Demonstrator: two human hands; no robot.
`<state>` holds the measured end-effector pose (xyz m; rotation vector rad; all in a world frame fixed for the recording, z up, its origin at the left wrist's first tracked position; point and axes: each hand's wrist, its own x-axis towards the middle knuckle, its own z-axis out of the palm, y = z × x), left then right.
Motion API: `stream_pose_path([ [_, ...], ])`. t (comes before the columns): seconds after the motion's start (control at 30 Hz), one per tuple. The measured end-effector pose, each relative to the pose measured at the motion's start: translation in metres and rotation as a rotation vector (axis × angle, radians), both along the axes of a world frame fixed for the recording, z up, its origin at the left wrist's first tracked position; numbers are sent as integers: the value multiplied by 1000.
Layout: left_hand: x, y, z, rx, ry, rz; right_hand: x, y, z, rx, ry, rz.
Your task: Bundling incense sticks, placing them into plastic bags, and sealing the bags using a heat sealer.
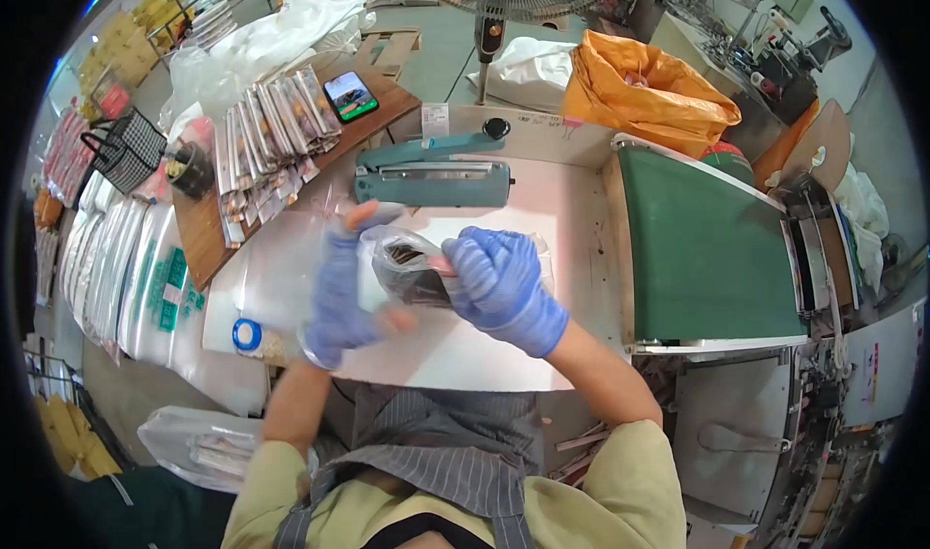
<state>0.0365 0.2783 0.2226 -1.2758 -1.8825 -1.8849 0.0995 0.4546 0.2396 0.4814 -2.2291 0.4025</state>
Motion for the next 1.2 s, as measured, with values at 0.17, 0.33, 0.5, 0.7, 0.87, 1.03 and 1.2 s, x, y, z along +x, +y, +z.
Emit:
stream_pose_path([
  [0.17, -17, 83, -100, 1, -748, -212, -91, 74, -37, -223, -149, -365],
  [0.33, -70, 159, -192, -160, -980, -263, -182, 77, -88, -534, -237, -604],
  [0.5, -120, 99, -168, 198, -1163, -263, -194, 71, -56, -755, -256, -5],
  [0.7, -143, 11, -242, -287, -1094, 174, -194, 109, -176, -1195, -454, -60],
  [0.87, -36, -11, -193, -274, -1128, 86, -183, 133, -185, -1364, -330, 42],
  [1.03, 76, -50, -257, -94, -1013, 227, -191, 115, -190, -1438, -341, 51],
  [1.2, 35, -111, -162, -736, -301, 897, -181, 114, -202, -1168, -199, -67],
])
